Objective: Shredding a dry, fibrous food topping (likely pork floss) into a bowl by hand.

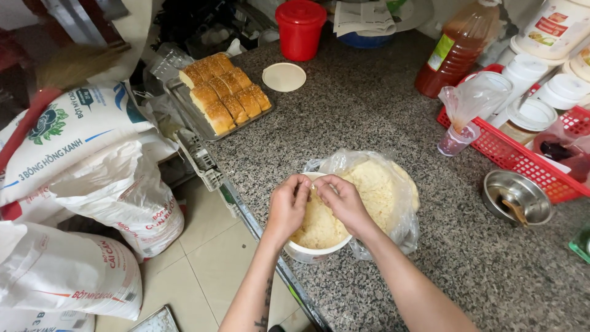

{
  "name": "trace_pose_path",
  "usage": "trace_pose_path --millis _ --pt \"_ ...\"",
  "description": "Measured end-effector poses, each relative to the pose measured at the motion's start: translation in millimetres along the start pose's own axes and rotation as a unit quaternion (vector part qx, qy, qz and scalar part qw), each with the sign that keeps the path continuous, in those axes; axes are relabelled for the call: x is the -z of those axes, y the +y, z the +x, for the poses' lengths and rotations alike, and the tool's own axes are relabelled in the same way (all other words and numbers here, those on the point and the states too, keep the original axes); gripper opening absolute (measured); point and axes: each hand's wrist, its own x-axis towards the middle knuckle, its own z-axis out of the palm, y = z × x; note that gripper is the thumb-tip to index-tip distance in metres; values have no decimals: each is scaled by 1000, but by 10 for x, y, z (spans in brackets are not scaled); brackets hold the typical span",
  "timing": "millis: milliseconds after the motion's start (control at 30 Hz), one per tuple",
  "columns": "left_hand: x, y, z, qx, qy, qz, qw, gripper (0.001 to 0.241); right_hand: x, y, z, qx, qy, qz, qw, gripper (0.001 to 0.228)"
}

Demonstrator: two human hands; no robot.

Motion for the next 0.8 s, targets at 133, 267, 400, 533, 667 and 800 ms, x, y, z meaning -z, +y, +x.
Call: trace_pose_path --millis 133,267,400,533,667,800 --pt "6 21 -8 -1 -9 13 1000 15 26 82 33 2 -1 -16 1000 7" --pt "16 65 -7 -1 -14 22 1000 18 37 66 34 1 9 -11 1000 8" --pt "-53 -93 27 4 33 -27 999 23 59 130 30 16 24 19 999 11" --pt "-35 -39 -3 -2 40 -34 999 23 50 134 43 25 39 41 998 10" --pt "-47 -65 3 -5 73 -79 994 21 4 -36 -45 34 52 35 997 10" --pt "-80 -143 16 -20 16 -14 1000 18 22 38 -13 17 8 28 999 13"
